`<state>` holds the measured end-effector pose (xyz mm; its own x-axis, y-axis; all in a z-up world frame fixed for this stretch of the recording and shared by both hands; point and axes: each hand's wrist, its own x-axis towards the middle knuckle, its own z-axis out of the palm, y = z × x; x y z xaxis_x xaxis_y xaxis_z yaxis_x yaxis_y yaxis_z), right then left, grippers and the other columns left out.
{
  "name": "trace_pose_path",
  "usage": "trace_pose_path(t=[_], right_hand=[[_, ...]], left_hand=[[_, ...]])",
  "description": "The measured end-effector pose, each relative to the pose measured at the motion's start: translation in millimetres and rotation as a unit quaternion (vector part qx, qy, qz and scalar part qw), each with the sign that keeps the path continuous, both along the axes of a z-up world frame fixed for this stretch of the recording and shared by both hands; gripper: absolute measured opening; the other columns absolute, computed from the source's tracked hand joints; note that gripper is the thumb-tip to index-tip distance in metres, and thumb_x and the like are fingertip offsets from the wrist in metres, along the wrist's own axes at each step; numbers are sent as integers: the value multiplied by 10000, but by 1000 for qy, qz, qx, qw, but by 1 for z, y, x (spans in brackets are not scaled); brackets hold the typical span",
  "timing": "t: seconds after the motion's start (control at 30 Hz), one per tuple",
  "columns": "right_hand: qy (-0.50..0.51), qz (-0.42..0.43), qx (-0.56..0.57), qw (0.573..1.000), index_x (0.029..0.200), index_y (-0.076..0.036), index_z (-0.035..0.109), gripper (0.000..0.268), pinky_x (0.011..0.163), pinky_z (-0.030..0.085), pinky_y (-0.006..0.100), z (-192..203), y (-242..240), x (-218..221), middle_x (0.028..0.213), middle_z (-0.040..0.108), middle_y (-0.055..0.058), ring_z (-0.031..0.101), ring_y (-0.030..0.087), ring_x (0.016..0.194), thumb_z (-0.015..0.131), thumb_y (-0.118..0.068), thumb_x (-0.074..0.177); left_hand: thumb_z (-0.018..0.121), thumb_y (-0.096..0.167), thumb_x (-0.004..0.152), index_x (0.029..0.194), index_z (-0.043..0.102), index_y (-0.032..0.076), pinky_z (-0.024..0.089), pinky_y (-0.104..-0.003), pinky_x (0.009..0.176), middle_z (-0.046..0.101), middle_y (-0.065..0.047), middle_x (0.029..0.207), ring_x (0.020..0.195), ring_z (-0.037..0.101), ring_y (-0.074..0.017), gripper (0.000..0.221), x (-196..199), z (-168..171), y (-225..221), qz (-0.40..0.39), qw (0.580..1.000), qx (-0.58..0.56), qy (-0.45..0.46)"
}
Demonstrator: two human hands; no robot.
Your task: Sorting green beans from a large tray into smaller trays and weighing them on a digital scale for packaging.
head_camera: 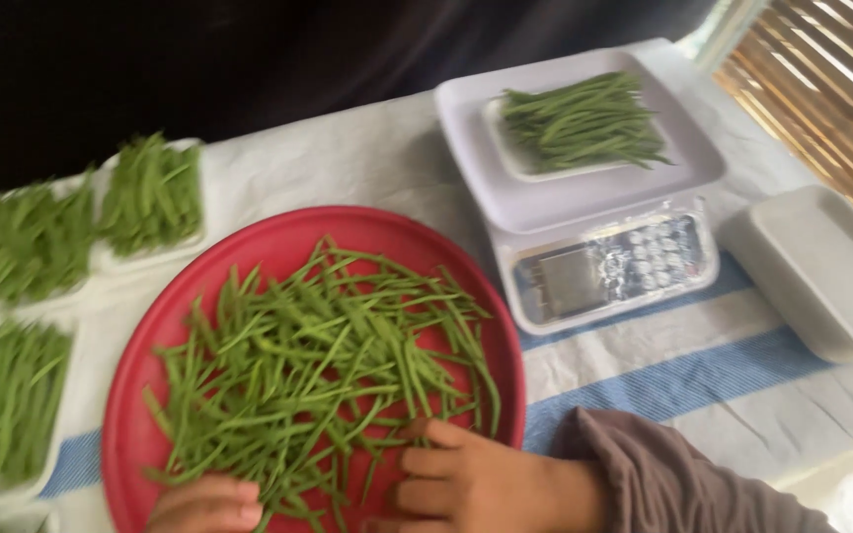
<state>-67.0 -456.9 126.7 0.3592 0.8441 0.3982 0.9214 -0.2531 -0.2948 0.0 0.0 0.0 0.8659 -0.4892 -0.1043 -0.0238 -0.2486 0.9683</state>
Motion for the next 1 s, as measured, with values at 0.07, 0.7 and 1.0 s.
trace_pose_path(t=[0.07, 0.7, 1.0], right_hand=[[-59, -12, 36, 998, 1305, -13, 647, 353, 879, 449, 487, 18, 5, 2, 929, 590, 119, 545, 322, 831, 337, -94, 1159], [218, -370, 69, 900, 1350, -140, 566, 497, 1003, 499, 358, 8, 21, 124, 1389, 646, 26, 626, 180, 1276, 624, -420, 943], [157, -396, -156, 891, 1500, -163, 452, 949, 1113, 436, 587, -12, 65, 152, 1342, 602, 245, 551, 471, 1296, 850, -549, 729]], left_hand=[[853, -48, 690, 1081, 885, 14, 787, -338, 844, 813, -55, 1315, 1180, 821, -150, 397, -30, 39, -43, 24, 999, -7, 35], [568, 545, 987, 1153, 585, 145, 470, -282, 651, 636, -56, 1014, 841, 603, -172, 434, -18, 162, -143, 396, 762, -477, -186], [432, 316, 1085, 1130, 562, 98, 440, -205, 611, 625, -67, 954, 819, 563, -123, 257, -5, 151, -150, 406, 791, -414, -195]])
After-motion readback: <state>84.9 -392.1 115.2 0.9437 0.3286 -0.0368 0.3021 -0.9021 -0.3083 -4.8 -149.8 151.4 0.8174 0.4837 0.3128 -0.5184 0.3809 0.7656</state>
